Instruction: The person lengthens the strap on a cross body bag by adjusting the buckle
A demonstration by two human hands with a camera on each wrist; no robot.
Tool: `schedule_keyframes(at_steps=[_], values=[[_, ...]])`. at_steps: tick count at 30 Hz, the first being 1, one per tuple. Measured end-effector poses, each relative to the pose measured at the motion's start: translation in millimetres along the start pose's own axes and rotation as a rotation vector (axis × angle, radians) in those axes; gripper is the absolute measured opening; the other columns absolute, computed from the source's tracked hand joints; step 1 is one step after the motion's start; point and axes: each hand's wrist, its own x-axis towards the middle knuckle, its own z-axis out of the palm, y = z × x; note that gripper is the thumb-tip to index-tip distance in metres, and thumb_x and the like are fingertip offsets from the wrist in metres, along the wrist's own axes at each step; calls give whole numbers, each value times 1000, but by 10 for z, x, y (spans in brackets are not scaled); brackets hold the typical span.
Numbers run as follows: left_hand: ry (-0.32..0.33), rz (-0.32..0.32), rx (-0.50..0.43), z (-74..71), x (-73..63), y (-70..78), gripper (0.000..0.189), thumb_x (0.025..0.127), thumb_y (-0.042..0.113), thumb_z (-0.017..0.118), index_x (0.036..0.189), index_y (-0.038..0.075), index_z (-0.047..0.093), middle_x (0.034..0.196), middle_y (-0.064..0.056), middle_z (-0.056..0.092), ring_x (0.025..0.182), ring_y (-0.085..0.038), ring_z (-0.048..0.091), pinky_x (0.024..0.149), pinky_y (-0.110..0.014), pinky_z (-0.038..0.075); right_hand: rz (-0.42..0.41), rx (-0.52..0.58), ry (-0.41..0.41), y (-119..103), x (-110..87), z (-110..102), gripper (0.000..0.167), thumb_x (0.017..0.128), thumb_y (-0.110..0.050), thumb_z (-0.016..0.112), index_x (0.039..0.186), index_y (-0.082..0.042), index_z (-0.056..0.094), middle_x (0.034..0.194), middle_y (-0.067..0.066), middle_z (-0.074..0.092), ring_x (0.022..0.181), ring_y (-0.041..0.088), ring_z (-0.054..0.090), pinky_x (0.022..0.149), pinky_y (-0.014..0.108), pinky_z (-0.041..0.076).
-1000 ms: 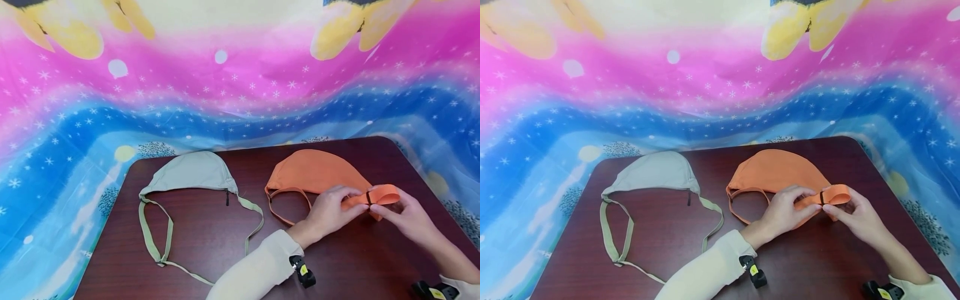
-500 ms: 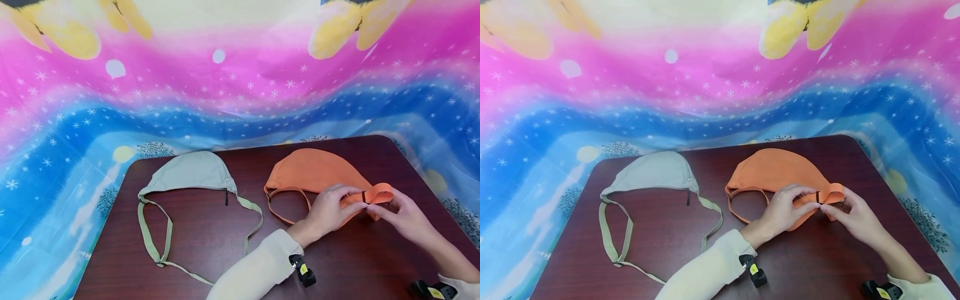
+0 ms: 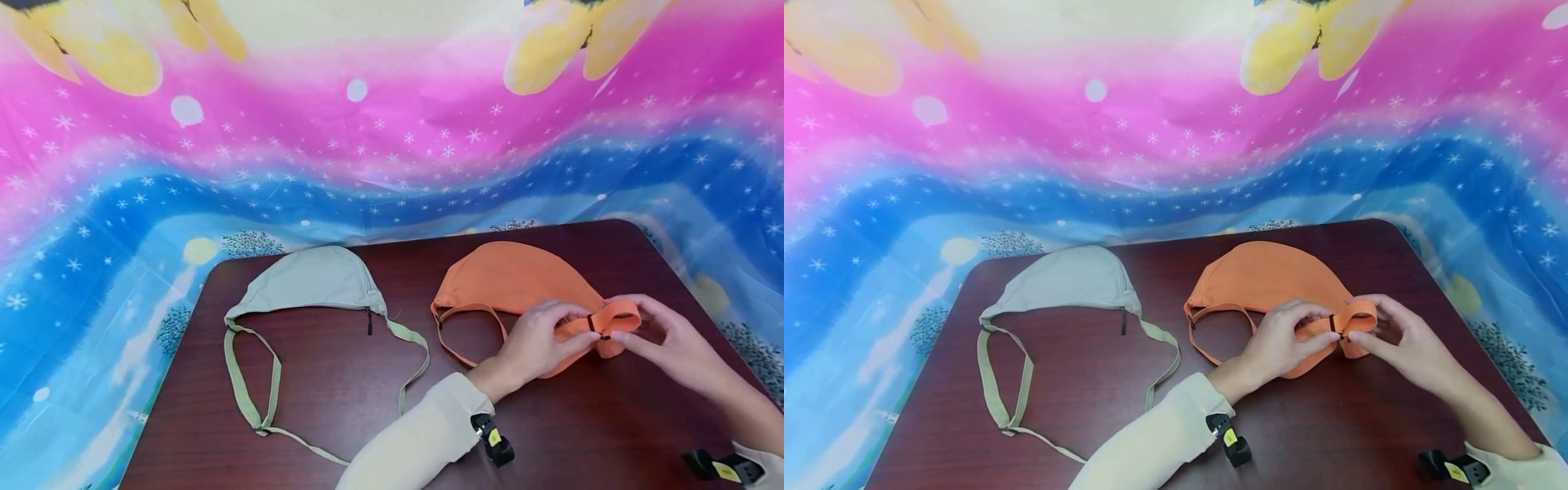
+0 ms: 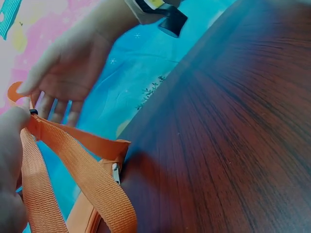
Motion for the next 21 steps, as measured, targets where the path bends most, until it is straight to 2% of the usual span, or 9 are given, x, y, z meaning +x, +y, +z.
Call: schedule_keyframes(at_steps=[4, 8, 11, 16, 21], values=[[-26, 1, 31, -18, 3, 2, 38, 96, 43, 69, 128, 23, 68, 119, 15, 66, 99, 8, 54, 87, -2, 39, 0, -103, 16, -104, 73, -70, 48, 87, 5, 76, 131, -9, 64, 115, -15, 64, 97, -1, 58, 72, 15, 46], [-31, 21, 55, -25, 13, 1, 36, 96, 44, 70, 125, 23, 69, 116, 16, 66, 97, 9, 53, 86, -2, 38, -10, -190, -21, -172, 121, -121, 42, 87, -4, 80, 126, -15, 68, 113, -24, 62, 90, -1, 53, 62, 20, 42], [-13, 39, 57, -22, 18, -3, 33, 95, 42, 72, 122, 22, 71, 113, 15, 66, 94, 8, 52, 83, -1, 37, -21, -221, -41, -195, 136, -140, 39, 86, -5, 81, 121, -17, 70, 109, -23, 63, 84, 3, 52, 60, 22, 39], [-24, 25, 8, -26, 3, -1, 29, 95, 42, 72, 117, 23, 71, 106, 16, 64, 88, 8, 49, 79, -2, 37, -37, -210, -31, -201, 104, -126, 37, 84, 0, 82, 115, -17, 71, 101, -11, 68, 84, 4, 54, 66, 19, 41], [-25, 22, -2, -44, -4, 3, 28, 95, 41, 73, 116, 23, 70, 101, 16, 61, 83, 8, 47, 75, -2, 37, -49, -127, 47, -175, 83, -111, 39, 81, 11, 79, 112, -12, 71, 100, -5, 69, 83, 5, 59, 70, 14, 44]])
